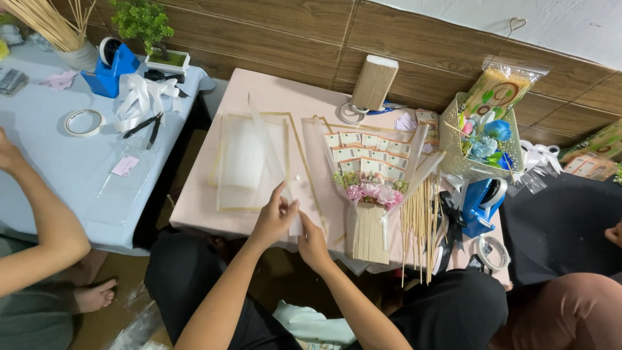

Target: The person wraps a bouquet of money and flowers in translucent paper. They fold the paper around the bouquet, secure it with tape, and adjust the wrapping to ensure it is neat.

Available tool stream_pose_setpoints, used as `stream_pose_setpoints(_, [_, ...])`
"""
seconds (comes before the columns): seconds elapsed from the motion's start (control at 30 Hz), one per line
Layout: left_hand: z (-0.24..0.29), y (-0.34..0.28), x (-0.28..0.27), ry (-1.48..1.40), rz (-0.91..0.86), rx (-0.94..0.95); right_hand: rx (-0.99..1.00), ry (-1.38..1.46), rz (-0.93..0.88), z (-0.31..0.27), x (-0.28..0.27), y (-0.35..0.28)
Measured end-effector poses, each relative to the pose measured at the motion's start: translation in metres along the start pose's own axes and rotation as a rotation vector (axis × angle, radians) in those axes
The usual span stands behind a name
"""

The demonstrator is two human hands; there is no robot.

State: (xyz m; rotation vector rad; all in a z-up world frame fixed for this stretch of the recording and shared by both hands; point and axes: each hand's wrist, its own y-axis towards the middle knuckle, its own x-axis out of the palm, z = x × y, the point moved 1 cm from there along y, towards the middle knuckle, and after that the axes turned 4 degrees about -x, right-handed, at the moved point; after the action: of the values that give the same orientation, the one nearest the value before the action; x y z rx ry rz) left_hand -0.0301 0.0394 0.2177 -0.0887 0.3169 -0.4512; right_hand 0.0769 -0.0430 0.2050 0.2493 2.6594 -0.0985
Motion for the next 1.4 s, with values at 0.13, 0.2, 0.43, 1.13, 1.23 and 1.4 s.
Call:
stream_pose_setpoints(0.13, [-0.014, 0.025, -0.005, -0.206, 0.363, -0.085, -0.162, 0.299, 0.141, 0.015, -0.004, 0.027])
stream_pose_setpoints(0.2, [-0.02, 0.028, -0.011, -0.475, 0.142, -0.425, -0.154, 0.8, 0.146, 0.021, -0.004, 0.037])
stream_pose_setpoints(0.43, [-0.016, 0.017, -0.015, -0.82, 0.034, -0.481, 0.048, 1.262, 0.318, 0.019, -0.02, 0.026])
stream_pose_setpoints(1.13, [-0.07, 0.018, -0.04, 0.164, 0.173, -0.325, -0.278, -0.369, -0.075, 0.034, 0.004, -0.035])
stream_pose_setpoints(1.23, [-0.062, 0.025, -0.03, 0.156, 0.162, -0.297, -0.217, -0.503, -0.255, 0.018, 0.005, -0.035])
stream_pose_setpoints(1.4, [-0.035, 0.021, -0.013, 0.057, 0.107, -0.205, -0.152, -0.336, -0.043, 0.018, 0.006, -0.032])
